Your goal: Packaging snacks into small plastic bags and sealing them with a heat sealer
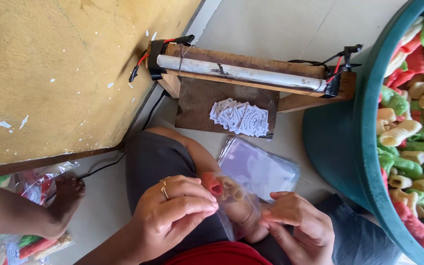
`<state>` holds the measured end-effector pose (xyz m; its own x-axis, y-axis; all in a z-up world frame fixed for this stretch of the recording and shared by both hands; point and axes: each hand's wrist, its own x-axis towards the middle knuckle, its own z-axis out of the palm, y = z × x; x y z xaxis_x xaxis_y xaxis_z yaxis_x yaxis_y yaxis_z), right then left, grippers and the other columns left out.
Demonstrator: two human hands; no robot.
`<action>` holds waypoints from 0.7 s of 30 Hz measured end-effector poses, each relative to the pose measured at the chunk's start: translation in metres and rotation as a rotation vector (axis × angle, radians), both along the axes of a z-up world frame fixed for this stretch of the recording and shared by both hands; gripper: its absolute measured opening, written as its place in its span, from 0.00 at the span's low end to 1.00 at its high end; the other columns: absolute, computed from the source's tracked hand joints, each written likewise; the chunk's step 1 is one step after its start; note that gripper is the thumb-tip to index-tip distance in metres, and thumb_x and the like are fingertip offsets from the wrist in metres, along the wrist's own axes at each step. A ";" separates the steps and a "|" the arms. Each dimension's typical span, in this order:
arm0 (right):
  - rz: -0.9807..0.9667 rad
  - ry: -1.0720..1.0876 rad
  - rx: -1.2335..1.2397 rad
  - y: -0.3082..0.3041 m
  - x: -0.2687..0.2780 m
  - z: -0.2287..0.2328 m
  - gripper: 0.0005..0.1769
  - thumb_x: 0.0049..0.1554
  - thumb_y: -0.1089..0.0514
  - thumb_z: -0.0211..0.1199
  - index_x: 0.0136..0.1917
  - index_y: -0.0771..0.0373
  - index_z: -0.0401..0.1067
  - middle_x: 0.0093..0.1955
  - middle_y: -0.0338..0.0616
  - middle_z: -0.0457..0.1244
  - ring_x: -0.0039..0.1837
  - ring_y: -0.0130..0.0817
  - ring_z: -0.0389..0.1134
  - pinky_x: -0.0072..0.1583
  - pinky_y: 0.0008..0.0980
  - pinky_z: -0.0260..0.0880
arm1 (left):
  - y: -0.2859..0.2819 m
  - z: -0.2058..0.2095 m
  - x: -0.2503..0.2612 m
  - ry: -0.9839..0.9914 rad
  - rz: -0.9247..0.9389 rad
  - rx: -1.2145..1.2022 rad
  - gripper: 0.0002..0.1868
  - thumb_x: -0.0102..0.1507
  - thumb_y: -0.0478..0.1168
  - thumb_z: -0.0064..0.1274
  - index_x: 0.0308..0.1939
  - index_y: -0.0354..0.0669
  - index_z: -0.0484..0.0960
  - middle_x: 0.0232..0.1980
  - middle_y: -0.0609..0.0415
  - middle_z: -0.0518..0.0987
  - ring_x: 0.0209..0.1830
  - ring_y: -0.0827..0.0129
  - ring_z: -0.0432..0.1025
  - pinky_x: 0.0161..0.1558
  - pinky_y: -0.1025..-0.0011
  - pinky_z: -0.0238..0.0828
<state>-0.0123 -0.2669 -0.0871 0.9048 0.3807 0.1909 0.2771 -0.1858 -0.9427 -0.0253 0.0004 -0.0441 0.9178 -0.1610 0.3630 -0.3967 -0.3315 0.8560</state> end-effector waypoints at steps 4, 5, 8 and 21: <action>-0.006 0.072 0.110 0.014 0.000 -0.005 0.08 0.47 0.67 0.70 0.42 0.61 0.79 0.38 0.39 0.70 0.41 0.28 0.71 0.64 0.44 0.76 | -0.002 -0.009 -0.001 0.040 -0.002 -0.053 0.07 0.55 0.30 0.64 0.36 0.38 0.83 0.40 0.54 0.85 0.36 0.67 0.80 0.41 0.72 0.78; 0.002 0.068 0.119 0.020 0.001 -0.003 0.06 0.48 0.66 0.69 0.41 0.61 0.78 0.39 0.39 0.70 0.42 0.27 0.72 0.65 0.43 0.75 | -0.003 -0.009 -0.001 0.028 -0.002 -0.040 0.07 0.56 0.30 0.65 0.36 0.40 0.83 0.43 0.54 0.84 0.36 0.67 0.79 0.42 0.72 0.77; 0.019 0.034 0.092 0.031 0.004 0.004 0.04 0.49 0.64 0.69 0.40 0.60 0.77 0.41 0.39 0.71 0.45 0.29 0.73 0.65 0.41 0.74 | -0.008 -0.006 0.001 0.020 -0.013 -0.089 0.05 0.57 0.31 0.64 0.35 0.40 0.84 0.43 0.54 0.82 0.37 0.67 0.78 0.42 0.72 0.77; -0.337 -0.283 -0.485 0.032 -0.010 0.016 0.17 0.48 0.67 0.71 0.52 0.62 0.80 0.43 0.41 0.64 0.48 0.34 0.63 0.60 0.39 0.73 | -0.014 -0.030 -0.027 0.340 0.187 -0.546 0.15 0.58 0.19 0.58 0.48 0.27 0.79 0.52 0.41 0.77 0.45 0.65 0.78 0.49 0.75 0.83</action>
